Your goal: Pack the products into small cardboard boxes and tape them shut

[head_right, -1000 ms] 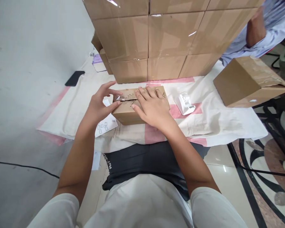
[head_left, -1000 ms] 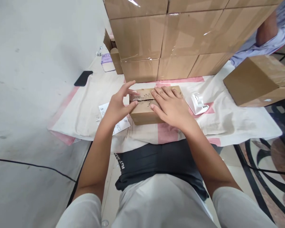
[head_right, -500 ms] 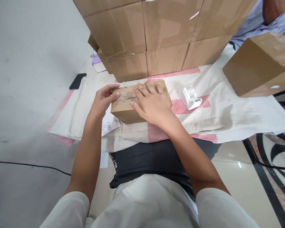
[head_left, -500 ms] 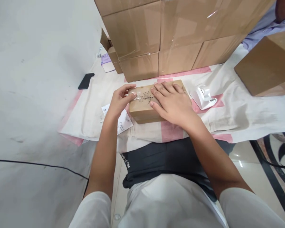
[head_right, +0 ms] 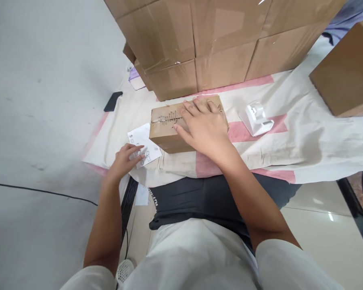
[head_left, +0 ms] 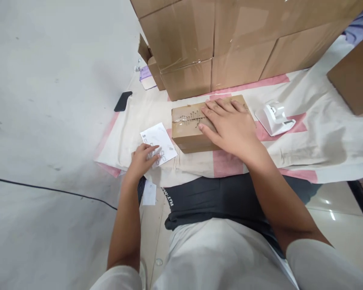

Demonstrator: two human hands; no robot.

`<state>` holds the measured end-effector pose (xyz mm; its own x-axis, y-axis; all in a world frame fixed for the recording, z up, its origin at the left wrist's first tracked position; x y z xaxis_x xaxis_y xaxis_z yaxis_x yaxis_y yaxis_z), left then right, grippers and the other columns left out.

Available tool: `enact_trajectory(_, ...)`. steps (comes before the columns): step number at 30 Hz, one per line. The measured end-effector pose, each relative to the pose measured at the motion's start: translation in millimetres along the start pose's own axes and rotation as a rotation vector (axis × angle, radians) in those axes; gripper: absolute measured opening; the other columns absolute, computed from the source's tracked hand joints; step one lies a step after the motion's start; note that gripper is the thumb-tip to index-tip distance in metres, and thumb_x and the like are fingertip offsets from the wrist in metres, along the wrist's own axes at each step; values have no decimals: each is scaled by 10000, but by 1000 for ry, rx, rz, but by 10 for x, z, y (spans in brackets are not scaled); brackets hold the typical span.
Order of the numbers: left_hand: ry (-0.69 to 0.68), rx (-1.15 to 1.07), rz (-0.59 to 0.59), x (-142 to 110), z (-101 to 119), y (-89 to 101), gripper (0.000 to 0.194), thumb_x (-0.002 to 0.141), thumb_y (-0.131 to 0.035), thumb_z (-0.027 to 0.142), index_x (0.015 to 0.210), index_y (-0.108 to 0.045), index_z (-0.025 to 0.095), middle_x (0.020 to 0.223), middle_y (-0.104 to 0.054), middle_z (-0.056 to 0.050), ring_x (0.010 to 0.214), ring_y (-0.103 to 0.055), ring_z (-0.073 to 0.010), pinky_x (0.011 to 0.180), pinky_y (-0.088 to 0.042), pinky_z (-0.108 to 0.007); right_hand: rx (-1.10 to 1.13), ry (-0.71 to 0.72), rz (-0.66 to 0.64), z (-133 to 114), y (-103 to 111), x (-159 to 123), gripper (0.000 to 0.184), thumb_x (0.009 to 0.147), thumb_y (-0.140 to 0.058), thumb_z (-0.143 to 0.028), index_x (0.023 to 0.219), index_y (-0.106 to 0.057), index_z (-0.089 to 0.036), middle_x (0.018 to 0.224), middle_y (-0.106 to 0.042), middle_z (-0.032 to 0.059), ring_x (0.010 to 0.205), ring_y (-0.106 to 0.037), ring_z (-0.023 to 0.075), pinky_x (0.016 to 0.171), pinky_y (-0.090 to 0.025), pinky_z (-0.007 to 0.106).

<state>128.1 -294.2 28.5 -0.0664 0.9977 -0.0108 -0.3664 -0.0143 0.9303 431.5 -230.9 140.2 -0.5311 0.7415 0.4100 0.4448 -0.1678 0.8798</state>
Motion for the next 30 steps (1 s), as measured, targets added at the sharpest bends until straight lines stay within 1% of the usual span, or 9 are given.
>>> enact_trajectory(3, -20, 115, -1, -45, 163, -126, 320, 971, -581, 396, 1244, -733, 328, 1227, -608, -105, 1239, -545, -335, 1052, -354, -534, 6, 1, 22, -11, 21, -4, 612, 1085, -280, -534, 1557, -487, -205, 1598, -510, 103, 1466, -425, 378, 1206, -260, 624)
enact_trajectory(6, -28, 141, 23, 16, 276, -143, 260, 977, -568, 368, 1142, -758, 304, 1194, -629, -101, 1193, -558, -328, 1029, -337, -524, -9, 0, 8, -22, 31, -18, 598, 1080, -313, -523, 1535, -517, -194, 1599, -509, 106, 1467, -420, 384, 1205, -263, 615)
enact_trajectory(12, -66, 73, 8, 100, 331, -170, 220, 995, -500, 311, 1005, -710, 247, 1151, -710, -73, 1165, -613, -297, 1033, -315, -502, -24, -12, 11, -22, 47, -14, 574, 1072, -341, -494, 1503, -560, -185, 1571, -542, 108, 1452, -438, 368, 1198, -288, 595)
enact_trajectory(15, -47, 37, 33, 76, 278, -153, 196, 997, -512, 324, 1078, -667, 235, 1177, -720, -73, 1136, -640, -273, 1048, -317, -484, -18, -21, 21, -19, 44, -8, 580, 1075, -332, -513, 1483, -581, -185, 1561, -552, 103, 1444, -445, 367, 1202, -284, 584)
enact_trajectory(18, -93, 20, 86, -2, 274, -89, 259, 1000, -545, 362, 1207, -649, 245, 1194, -719, -68, 1120, -654, -263, 1050, -330, -465, -12, -24, 26, -15, 38, -7, 586, 1080, -318, -523, 1479, -580, -183, 1562, -552, 102, 1441, -448, 369, 1200, -281, 581)
enact_trajectory(21, -149, 91, 58, -88, 302, -115, 273, 981, -591, 410, 1166, -725, 259, 1096, -696, -67, 1091, -637, -284, 961, -392, -434, -11, -13, 28, -21, 35, -9, 584, 1082, -315, -516, 1482, -569, -175, 1563, -549, 115, 1435, -459, 378, 1180, -297, 594)
enact_trajectory(24, -144, 156, 53, -144, 312, -152, 269, 968, -610, 390, 1142, -760, 250, 1023, -655, -73, 1038, -613, -287, 898, -435, -412, -19, -9, 41, -27, 47, -14, 561, 1080, -332, -492, 1480, -567, -177, 1561, -548, 133, 1425, -470, 386, 1164, -311, 591)
enact_trajectory(27, -160, 176, 110, -188, 372, -130, 279, 965, -622, 350, 1186, -732, 219, 1050, -640, -84, 1043, -595, -285, 908, -451, -406, -40, -7, 36, -33, 44, -19, 547, 1078, -342, -482, 1481, -560, -184, 1563, -545, 137, 1430, -467, 385, 1163, -312, 576)
enact_trajectory(30, -214, 246, 89, -215, 458, -158, 280, 992, -584, 317, 1230, -724, 270, 1097, -630, -90, 1040, -570, -289, 900, -450, -411, -50, -2, 30, -38, 38, -24, 552, 1082, -319, -484, 1478, -558, -183, 1565, -543, 138, 1435, -460, 385, 1164, -308, 580)
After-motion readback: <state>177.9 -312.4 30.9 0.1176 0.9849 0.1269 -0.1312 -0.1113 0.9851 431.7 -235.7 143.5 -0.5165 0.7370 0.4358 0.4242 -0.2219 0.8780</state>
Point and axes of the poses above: each hand's wrist, its own x-axis towards the middle knuckle, its own y-axis out of the back of the hand, z = x × y, the point moved 9 cm from there along x, towards the middle knuckle
